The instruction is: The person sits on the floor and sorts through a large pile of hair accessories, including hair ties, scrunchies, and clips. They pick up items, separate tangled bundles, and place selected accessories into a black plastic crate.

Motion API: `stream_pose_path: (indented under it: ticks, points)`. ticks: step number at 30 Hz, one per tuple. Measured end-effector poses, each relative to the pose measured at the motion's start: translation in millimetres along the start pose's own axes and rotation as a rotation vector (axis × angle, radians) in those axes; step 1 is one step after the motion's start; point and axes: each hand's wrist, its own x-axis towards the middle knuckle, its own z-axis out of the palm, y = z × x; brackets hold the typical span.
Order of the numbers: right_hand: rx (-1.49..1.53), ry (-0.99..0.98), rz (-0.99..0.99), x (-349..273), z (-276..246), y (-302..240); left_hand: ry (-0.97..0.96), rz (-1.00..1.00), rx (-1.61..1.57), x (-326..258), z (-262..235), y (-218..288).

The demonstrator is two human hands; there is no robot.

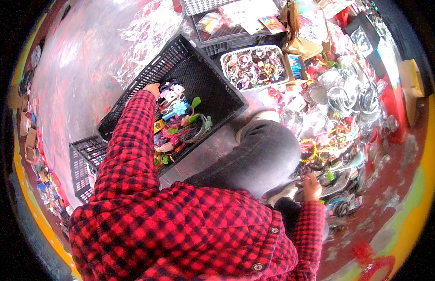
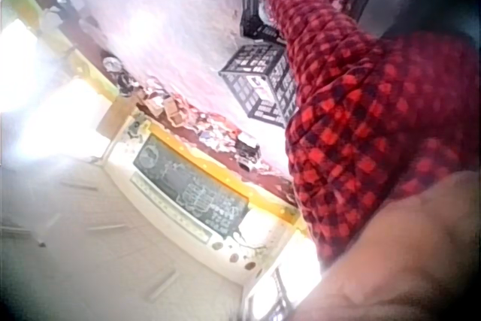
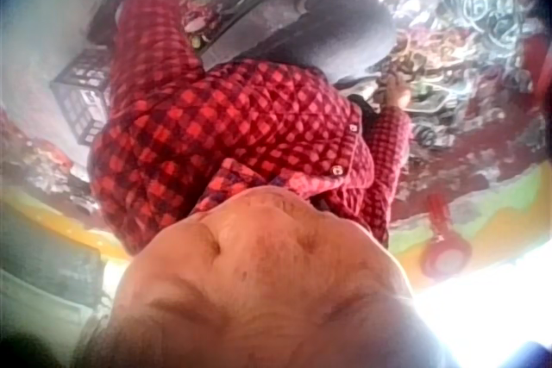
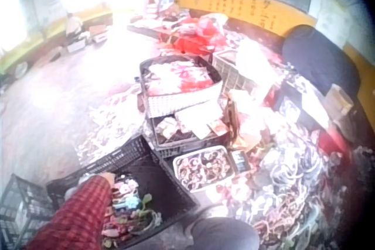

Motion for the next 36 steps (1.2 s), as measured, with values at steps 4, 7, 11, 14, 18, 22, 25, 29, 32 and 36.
stream_pose_path:
  ticks: [4, 7, 11, 14, 18, 22, 25, 29, 32, 36]
  points:
    - [-0.003, 0.019, -0.064, 3.6, -5.5, -2.8, 0.027, -0.063, -0.018, -2.4, 6.7, -7.9]
    - [0.074, 0.076, -0.1, -8.4, -5.3, 0.5, 0.116, -0.059, -0.086, -6.8, -2.7, -3.9]
    - [0.098, -0.032, 0.017, -12.2, -10.4, 4.7, 0.158, -0.023, -0.041, -27.4, -24.2, 4.1]
    - [0.111, -0.132, -0.061, -18.4, -43.1, -9.1, 0.25, -0.03, 0.004, -37.7, -16.3, 11.3]
    - [0.018, -0.332, -0.286, -32.1, -66.4, 12.1, 0.594, 0.217, -0.047, -64.7, -49.5, 41.9]
    - [-0.043, -0.448, -0.361, -45.3, -82.1, 29.1, 0.896, 0.581, -0.136, -91.6, -110.5, 103.4]
    - [-0.024, -0.409, -0.334, -46.1, -97.0, 35.9, 1.053, 0.863, -0.233, -138.7, -169.8, 172.7]
    - [-0.092, -0.391, -0.371, -45.6, -71.5, 64.6, 1.075, 1.235, -0.192, -228.1, -230.5, 297.0]
    - [-0.106, -0.367, -0.421, -48.5, -72.0, 56.4, 0.946, 1.647, -0.211, -271.9, -245.0, 386.5]
    - [-0.085, -0.29, -0.41, -56.5, -79.2, 55.4, 0.386, 1.64, -0.171, -315.1, -215.3, 510.0]
